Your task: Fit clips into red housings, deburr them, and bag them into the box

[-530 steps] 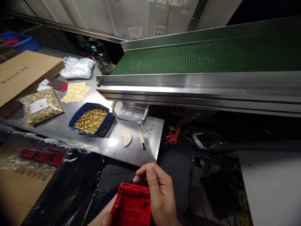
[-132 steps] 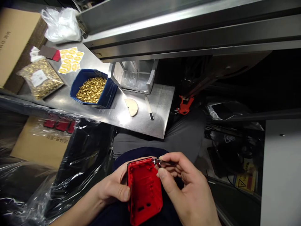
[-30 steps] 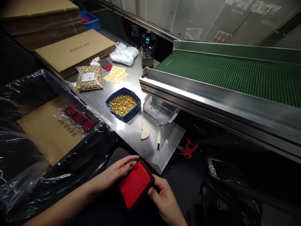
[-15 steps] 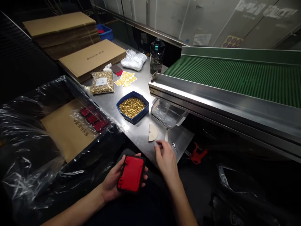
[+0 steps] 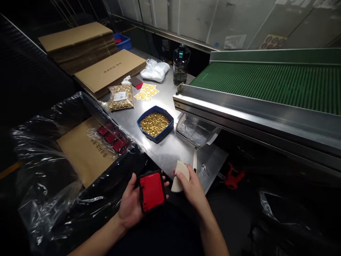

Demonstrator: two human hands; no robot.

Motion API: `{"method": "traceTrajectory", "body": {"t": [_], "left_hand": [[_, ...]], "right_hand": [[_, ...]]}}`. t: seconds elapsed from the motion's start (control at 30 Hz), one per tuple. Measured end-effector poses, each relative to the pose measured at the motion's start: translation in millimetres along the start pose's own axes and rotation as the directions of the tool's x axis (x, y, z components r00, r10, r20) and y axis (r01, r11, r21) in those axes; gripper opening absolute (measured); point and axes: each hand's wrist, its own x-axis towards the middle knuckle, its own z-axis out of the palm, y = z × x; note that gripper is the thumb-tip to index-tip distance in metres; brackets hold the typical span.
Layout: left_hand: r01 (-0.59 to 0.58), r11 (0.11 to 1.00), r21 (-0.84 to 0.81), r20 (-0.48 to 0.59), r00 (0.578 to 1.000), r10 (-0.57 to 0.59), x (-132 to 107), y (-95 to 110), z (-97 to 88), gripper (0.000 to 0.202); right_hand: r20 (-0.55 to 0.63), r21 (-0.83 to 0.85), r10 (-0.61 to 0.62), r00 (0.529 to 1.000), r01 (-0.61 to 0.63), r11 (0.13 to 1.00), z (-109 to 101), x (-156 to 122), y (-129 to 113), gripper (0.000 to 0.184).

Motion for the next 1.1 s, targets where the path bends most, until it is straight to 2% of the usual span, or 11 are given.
{"method": "traceTrajectory", "body": {"t": [0.1,0.2,0.3,0.37,0.47,0.53,0.67,0.77,0.87,0.97,1.1], "left_hand": [[-0.026,0.995,0.092,-0.082,0.996,0.034,8,-3,9.3,0.082],[-0.062,0.979,0.193,-0.169,0.981,0.096,18,-12,18.4,0.081],[-0.125,0.950,0.285,-0.154,0.973,0.174,26,-25,26.8,0.076],[-0.197,0.907,0.373,-0.052,0.971,0.233,28,-33,31.2,0.065],[-0.262,0.819,0.510,0.136,0.965,0.225,25,-37,34.6,0.058],[-0.240,0.822,0.517,0.188,0.968,0.164,21,-36,34.7,0.055],[-0.013,0.911,0.413,0.066,0.998,-0.015,10,-34,31.4,0.039],[0.154,0.885,0.440,-0.055,0.988,-0.144,2,-36,28.1,0.018],[0.289,0.848,0.443,-0.054,0.953,-0.297,-3,-36,25.5,0.040],[0.377,0.820,0.430,-0.021,0.912,-0.409,-5,-33,21.9,0.049],[0.399,0.835,0.378,-0.033,0.908,-0.418,-6,-34,12.6,0.030]], "right_hand": [[0.135,0.323,0.188,0.973,-0.223,0.920,-5,-49,16,0.053],[0.254,0.664,0.309,0.917,-0.397,0.633,-6,-79,33,0.050],[0.392,0.782,0.249,0.886,-0.463,0.417,-5,-91,45,0.047],[0.460,0.791,0.175,0.871,-0.491,0.365,-6,-94,45,0.048],[0.433,0.778,0.178,0.884,-0.466,0.422,-13,-96,41,0.048],[0.388,0.743,0.229,0.893,-0.450,0.496,-23,-97,38,0.047],[0.409,0.630,0.168,0.897,-0.411,0.659,-45,-104,35,0.042],[0.479,0.444,0.074,0.875,-0.314,0.839,-57,-114,22,0.033],[0.470,0.152,0.055,0.881,-0.142,0.978,-62,-122,0,0.025],[0.438,-0.054,0.041,0.898,-0.019,0.998,-61,-127,-16,0.021],[0.306,-0.167,0.037,0.951,0.015,0.986,-63,-130,-12,0.030]]}}
